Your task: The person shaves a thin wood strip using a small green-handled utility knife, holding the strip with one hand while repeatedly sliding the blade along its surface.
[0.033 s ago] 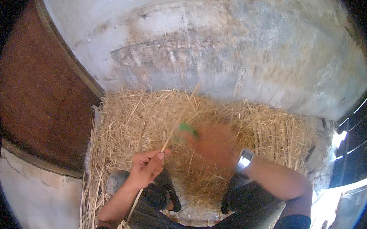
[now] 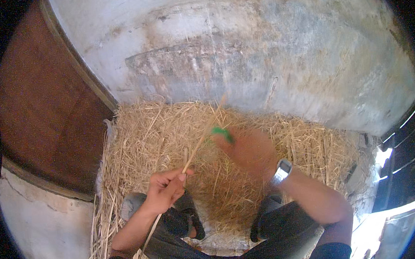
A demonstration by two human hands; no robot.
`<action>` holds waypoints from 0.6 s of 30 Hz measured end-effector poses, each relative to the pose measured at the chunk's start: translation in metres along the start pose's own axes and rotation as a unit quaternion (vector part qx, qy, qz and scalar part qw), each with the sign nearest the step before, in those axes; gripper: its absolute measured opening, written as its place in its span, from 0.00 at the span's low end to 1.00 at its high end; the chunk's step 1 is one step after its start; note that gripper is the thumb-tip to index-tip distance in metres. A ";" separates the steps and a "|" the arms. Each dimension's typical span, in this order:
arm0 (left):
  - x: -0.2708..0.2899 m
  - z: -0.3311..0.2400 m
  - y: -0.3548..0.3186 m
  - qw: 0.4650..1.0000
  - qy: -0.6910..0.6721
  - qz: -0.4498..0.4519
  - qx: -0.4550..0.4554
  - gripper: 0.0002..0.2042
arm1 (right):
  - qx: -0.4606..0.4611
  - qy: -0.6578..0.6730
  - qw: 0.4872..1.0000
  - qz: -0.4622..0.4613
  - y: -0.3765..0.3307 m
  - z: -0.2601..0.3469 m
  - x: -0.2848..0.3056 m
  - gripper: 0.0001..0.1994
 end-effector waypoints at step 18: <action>-0.011 0.001 0.007 0.999 0.039 0.002 -0.027 0.17 | 0.082 0.071 0.992 0.071 -0.025 0.023 0.006 0.18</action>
Point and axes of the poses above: each hand's wrist, its own y-axis towards the middle knuckle, its own x-axis out of the back of the hand, z = x × y, the point moved 3 cm from there along y, towards the middle knuckle, and after that the axes turned 11 degrees about -z, right-handed, at the moved point
